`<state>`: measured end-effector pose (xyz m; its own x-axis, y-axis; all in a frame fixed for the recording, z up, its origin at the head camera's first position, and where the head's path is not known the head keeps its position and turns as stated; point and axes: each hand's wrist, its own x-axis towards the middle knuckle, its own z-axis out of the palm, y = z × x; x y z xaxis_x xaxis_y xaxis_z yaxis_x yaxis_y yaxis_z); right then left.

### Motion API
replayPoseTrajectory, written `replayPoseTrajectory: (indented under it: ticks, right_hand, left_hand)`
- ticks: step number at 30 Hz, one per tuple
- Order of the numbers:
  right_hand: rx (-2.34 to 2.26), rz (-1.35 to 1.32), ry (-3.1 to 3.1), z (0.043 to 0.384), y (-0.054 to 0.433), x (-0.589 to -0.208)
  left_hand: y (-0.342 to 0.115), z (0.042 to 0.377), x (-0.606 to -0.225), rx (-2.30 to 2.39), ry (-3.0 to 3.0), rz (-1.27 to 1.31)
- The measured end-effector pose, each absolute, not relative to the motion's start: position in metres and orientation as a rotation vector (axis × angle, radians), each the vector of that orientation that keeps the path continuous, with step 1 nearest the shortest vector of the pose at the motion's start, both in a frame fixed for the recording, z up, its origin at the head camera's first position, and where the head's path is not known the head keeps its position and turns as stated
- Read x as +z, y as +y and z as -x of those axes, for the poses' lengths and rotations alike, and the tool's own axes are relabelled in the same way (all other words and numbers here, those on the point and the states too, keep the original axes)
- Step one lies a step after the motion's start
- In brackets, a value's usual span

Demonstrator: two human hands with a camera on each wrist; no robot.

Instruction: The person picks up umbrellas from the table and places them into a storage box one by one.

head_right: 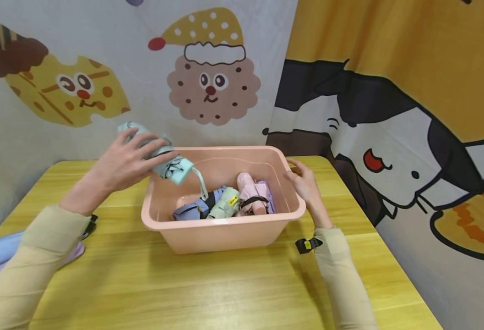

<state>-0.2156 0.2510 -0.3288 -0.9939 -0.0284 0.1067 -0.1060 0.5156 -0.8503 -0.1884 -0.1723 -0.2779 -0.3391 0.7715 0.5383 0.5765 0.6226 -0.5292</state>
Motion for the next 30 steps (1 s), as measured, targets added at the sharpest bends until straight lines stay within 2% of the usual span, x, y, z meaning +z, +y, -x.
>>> replayPoseTrajectory:
  ticks: [30]
  right_hand:
    - [1.489,-0.112,-2.663,0.216,0.251,-0.329]
  left_hand:
    - [-0.121,0.198,-0.260,0.473,-2.078,1.257]
